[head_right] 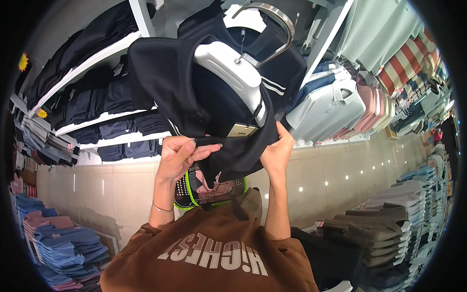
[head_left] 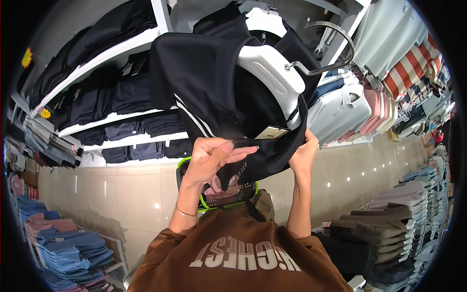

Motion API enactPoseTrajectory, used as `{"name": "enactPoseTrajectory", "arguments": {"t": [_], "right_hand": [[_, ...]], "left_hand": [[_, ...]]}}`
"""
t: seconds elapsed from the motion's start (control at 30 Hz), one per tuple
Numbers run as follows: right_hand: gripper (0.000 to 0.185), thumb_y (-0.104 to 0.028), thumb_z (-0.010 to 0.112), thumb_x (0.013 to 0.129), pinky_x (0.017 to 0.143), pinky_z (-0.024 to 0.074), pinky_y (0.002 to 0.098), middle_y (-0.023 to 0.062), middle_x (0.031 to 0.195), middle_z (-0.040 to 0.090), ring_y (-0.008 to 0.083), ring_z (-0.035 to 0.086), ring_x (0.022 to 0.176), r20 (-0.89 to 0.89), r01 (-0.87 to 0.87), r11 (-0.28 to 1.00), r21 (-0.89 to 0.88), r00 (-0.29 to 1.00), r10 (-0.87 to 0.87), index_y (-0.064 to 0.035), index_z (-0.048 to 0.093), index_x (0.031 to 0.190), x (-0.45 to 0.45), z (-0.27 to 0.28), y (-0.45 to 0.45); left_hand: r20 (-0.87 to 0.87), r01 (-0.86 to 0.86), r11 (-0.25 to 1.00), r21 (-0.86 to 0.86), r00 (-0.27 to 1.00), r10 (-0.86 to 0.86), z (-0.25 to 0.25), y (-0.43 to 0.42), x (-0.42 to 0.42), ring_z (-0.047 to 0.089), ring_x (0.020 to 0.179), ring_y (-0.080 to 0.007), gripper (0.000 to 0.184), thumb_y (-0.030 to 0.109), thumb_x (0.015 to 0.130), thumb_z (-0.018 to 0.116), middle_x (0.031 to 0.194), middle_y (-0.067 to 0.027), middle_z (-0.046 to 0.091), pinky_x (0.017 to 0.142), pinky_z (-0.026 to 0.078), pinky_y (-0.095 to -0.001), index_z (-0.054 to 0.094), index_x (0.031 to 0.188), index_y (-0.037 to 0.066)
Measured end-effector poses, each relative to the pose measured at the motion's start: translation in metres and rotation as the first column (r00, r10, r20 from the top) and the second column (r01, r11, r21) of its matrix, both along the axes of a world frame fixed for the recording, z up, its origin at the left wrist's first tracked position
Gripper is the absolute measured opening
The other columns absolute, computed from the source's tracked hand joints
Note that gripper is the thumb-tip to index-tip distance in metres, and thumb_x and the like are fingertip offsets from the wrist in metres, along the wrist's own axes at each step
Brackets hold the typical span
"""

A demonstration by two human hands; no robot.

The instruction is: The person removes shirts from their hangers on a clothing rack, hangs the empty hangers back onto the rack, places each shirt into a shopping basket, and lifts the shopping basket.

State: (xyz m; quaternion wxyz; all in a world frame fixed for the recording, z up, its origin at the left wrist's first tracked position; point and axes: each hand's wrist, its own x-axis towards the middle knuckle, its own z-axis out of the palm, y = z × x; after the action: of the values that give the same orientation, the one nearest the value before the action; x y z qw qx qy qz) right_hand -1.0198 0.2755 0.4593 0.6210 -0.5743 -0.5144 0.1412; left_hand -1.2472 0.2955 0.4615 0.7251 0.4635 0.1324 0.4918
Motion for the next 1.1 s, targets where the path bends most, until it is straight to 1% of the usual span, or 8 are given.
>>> {"name": "enactPoseTrajectory", "arguments": {"t": [0.13, 0.23, 0.33, 0.43, 0.83, 0.93, 1.03, 1.1], "right_hand": [[0.022, -0.004, 0.07, 0.066, 0.064, 0.0469, 0.0252, 0.0032, 0.07, 0.065, 0.0068, 0.057, 0.068, -0.015, -0.006, 0.999, -0.032, 1.0, 0.006, 0.0046, 0.064, 0.085, 0.001, 0.001, -0.002], [0.022, -0.004, 0.07, 0.065, 0.064, 0.0469, 0.0251, 0.0031, 0.07, 0.065, 0.0069, 0.057, 0.068, -0.016, -0.003, 0.999, -0.034, 1.0, 0.003, 0.0044, 0.064, 0.085, 0.001, -0.001, -0.002], [0.022, -0.005, 0.071, 0.065, 0.064, 0.0469, 0.025, 0.0031, 0.07, 0.065, 0.0071, 0.057, 0.067, -0.012, 0.012, 0.999, -0.036, 1.0, -0.013, 0.0043, 0.065, 0.084, 0.002, -0.004, -0.001], [0.023, -0.005, 0.072, 0.064, 0.064, 0.0471, 0.025, 0.0031, 0.07, 0.065, 0.0072, 0.057, 0.067, -0.03, 0.007, 0.999, -0.034, 1.0, -0.008, 0.0044, 0.065, 0.084, 0.0, -0.003, -0.001], [0.025, -0.003, 0.072, 0.064, 0.066, 0.0479, 0.0248, 0.0047, 0.073, 0.067, 0.0083, 0.059, 0.069, -0.031, 0.003, 0.999, -0.033, 1.0, -0.004, 0.0047, 0.066, 0.088, -0.001, -0.004, -0.002], [0.025, -0.002, 0.07, 0.064, 0.066, 0.0477, 0.0247, 0.0047, 0.073, 0.067, 0.0081, 0.059, 0.069, -0.035, 0.007, 0.999, -0.033, 0.999, -0.009, 0.0044, 0.066, 0.088, -0.002, -0.003, -0.002], [0.024, -0.002, 0.07, 0.064, 0.067, 0.0475, 0.0247, 0.0047, 0.073, 0.067, 0.0079, 0.059, 0.07, -0.044, 0.003, 0.999, -0.033, 0.999, -0.005, 0.0039, 0.066, 0.088, -0.001, -0.005, -0.003], [0.024, -0.002, 0.07, 0.065, 0.067, 0.0474, 0.0248, 0.0045, 0.073, 0.066, 0.0078, 0.059, 0.07, -0.024, 0.022, 0.998, -0.056, 0.999, -0.024, 0.0037, 0.066, 0.088, -0.001, -0.003, -0.004]], "left_hand": [[-0.024, -0.002, 0.999, 0.046, 1.0, 0.003, -0.002, -0.001, 0.0, 0.065, 0.093, -0.0387, 0.027, 0.008, 0.095, 0.053, 0.069, -0.0051, 0.058, 0.077, 0.059, -0.0328, 0.06, 0.075, -0.009], [-0.009, -0.02, 0.995, 0.096, 1.0, 0.021, -0.004, 0.0, 0.0, 0.066, 0.089, -0.0387, 0.018, 0.002, 0.092, 0.055, 0.075, -0.0093, 0.063, 0.073, 0.06, -0.0326, 0.063, 0.082, -0.011], [0.039, -0.115, 0.992, 0.045, 0.993, 0.114, -0.002, -0.004, 0.005, 0.067, 0.087, -0.0384, 0.012, -0.003, 0.089, 0.057, 0.081, -0.0153, 0.068, 0.069, 0.061, -0.0328, 0.065, 0.091, -0.011], [0.116, -0.139, 0.98, 0.144, 0.986, 0.123, -0.002, -0.004, 0.008, 0.067, 0.084, -0.0377, 0.013, -0.007, 0.086, 0.058, 0.085, -0.0198, 0.068, 0.067, 0.061, -0.0333, 0.066, 0.096, -0.01], [0.104, -0.383, 0.91, 0.158, 0.923, 0.37, 0.001, -0.008, 0.016, 0.07, 0.068, -0.0266, 0.012, -0.01, 0.081, 0.063, 0.076, -0.0192, 0.068, 0.06, 0.059, -0.0305, 0.067, 0.093, -0.01], [0.14, -0.463, 0.882, 0.089, 0.882, 0.45, -0.004, -0.005, 0.019, 0.07, 0.067, -0.0263, 0.013, -0.008, 0.082, 0.063, 0.078, -0.0192, 0.068, 0.06, 0.059, -0.0311, 0.066, 0.094, -0.009], [0.082, -0.384, 0.912, -0.146, 0.914, 0.398, 0.0, -0.001, 0.016, 0.07, 0.068, -0.0266, 0.014, -0.006, 0.083, 0.063, 0.081, -0.0195, 0.068, 0.06, 0.06, -0.0317, 0.065, 0.097, -0.008], [0.078, -0.31, 0.93, -0.195, 0.941, 0.33, -0.004, 0.003, 0.012, 0.07, 0.071, -0.0282, 0.015, -0.005, 0.084, 0.062, 0.083, -0.0192, 0.068, 0.063, 0.061, -0.0328, 0.063, 0.099, -0.008]]}}
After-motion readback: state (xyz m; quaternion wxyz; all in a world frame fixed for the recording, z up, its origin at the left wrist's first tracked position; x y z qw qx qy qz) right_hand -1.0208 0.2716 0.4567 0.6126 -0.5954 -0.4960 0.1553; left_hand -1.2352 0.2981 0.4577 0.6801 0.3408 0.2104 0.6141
